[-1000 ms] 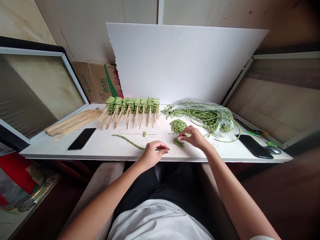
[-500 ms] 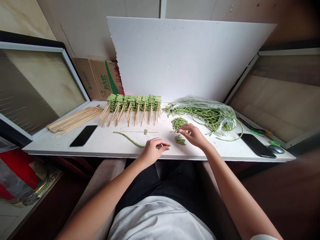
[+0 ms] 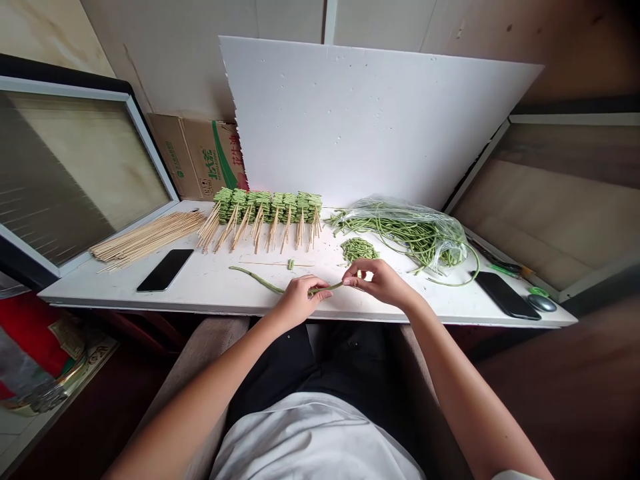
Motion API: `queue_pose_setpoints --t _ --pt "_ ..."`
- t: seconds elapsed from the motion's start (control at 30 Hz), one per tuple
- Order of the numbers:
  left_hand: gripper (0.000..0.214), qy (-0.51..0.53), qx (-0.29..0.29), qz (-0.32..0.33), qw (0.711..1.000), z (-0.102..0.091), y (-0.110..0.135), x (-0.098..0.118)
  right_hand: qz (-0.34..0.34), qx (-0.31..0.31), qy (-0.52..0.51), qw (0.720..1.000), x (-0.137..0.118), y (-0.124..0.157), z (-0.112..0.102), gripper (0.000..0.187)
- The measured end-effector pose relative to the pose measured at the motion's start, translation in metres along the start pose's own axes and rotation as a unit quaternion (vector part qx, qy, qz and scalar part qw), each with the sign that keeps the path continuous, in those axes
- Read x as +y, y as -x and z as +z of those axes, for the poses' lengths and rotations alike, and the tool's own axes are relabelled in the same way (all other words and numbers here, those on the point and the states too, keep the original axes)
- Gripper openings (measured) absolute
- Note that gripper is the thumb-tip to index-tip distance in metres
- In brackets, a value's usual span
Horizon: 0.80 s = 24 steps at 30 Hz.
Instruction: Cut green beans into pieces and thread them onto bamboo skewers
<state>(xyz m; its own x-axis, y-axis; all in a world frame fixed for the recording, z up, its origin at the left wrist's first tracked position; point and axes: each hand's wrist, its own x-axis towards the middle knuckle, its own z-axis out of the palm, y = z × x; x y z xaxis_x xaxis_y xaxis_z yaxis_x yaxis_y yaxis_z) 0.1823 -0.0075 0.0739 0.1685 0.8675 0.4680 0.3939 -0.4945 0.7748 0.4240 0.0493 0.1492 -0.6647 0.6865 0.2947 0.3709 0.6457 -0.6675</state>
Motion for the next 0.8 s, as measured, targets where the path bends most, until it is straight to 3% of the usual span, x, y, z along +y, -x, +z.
queue_pose_setpoints --t 0.13,0.3,0.53,0.8 --pt "0.017 -0.033 -0.001 0.016 0.999 -0.001 0.001 -0.008 -0.005 -0.015 0.023 1.000 0.000 0.001 -0.005 0.042" --pt "0.016 -0.014 0.005 0.020 1.000 0.005 0.004 -0.009 -0.034 -0.044 0.053 0.997 -0.008 0.000 0.011 0.039" --pt "0.018 0.014 0.014 0.021 1.000 0.006 0.003 0.002 -0.073 0.011 0.077 0.994 -0.005 -0.004 0.030 0.015" --pt "0.021 0.058 -0.024 0.027 0.998 0.004 0.004 0.006 -0.068 0.006 -0.037 0.997 -0.007 -0.007 0.036 0.017"
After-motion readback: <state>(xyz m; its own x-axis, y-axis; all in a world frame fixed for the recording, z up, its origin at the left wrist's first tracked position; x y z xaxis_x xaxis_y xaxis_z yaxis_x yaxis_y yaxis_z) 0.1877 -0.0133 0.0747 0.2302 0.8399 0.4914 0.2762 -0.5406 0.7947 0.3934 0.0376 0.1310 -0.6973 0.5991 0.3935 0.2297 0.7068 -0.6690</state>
